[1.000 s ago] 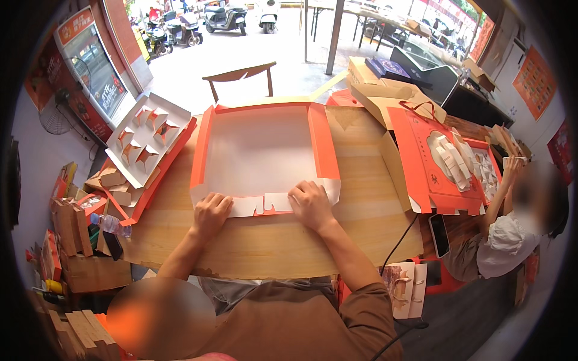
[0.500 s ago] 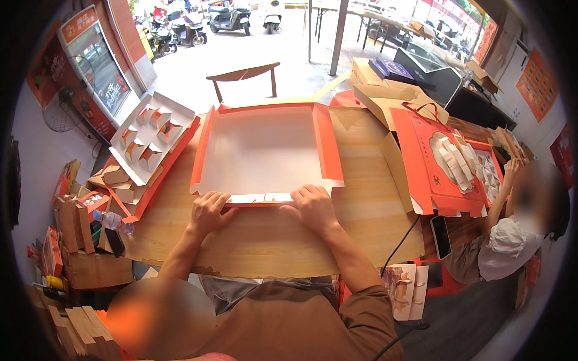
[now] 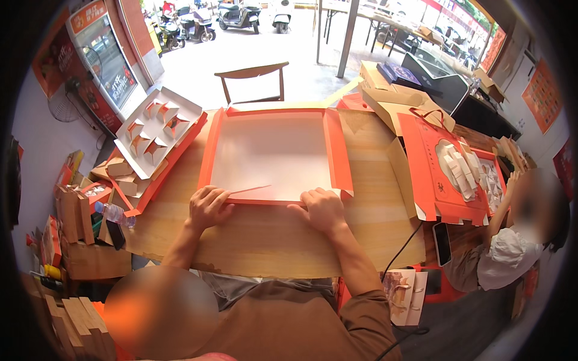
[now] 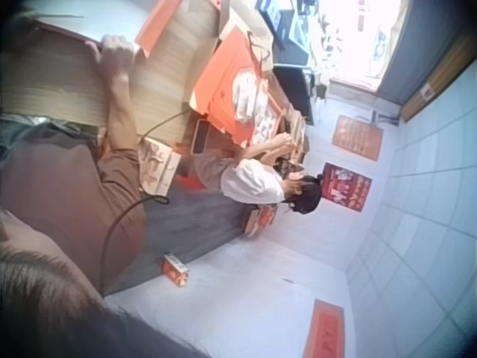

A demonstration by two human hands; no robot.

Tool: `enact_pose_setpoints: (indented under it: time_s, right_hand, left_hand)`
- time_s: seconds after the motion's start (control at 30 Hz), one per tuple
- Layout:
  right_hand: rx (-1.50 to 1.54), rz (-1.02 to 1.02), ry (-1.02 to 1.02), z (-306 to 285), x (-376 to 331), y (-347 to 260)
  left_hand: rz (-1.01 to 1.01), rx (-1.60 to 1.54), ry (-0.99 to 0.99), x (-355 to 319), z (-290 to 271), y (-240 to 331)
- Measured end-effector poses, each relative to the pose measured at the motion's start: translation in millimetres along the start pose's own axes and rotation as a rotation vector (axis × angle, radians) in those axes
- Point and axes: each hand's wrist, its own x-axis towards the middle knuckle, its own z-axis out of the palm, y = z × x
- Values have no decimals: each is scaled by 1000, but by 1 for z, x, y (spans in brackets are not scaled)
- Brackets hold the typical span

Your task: The person folds small white paper cards and places them into a pile, then assembles a larger orange cardboard box by folding its flaps and securing the edges. The person works at a wooden table in a shop with a street view visible through the front window.

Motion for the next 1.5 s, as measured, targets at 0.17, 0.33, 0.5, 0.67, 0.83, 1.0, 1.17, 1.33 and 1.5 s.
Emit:
enact_pose_setpoints:
  time_s: [0.17, 0.33, 0.5, 0.67, 0.83, 1.0, 1.17, 1.33, 1.5]
  right_hand:
    - [-52, 33, -31, -10, 2, -4]
    - [-70, 14, -16, -6, -1, 1]
    - [-66, 12, -12, -5, -2, 1]
    - [-60, 24, -17, -5, -3, 0]
    - [-41, -15, -41, -12, 0, -1]
    - [25, -22, -60, -21, -3, 19]
    - [-26, 42, 5, -25, -15, 47]
    - [-67, 28, 81, -29, -22, 69]
    - [-45, 83, 62, -35, -32, 91]
  left_hand:
    - [18, -17, -64, -4, 1, 0]
    - [92, 8, -21, -4, 4, 3]
    - [152, 68, 49, -12, 5, 0]
    - [31, 111, 128, -16, 0, -3]
    - [-349, -247, 80, -18, 1, -22]
    - [-464, -573, 117, -29, -1, -44]
    - [-638, -650, 97, -29, -1, -38]
    - [-637, -577, 162, -31, 11, -40]
    - [-755, -523, 359, -37, 18, -50]
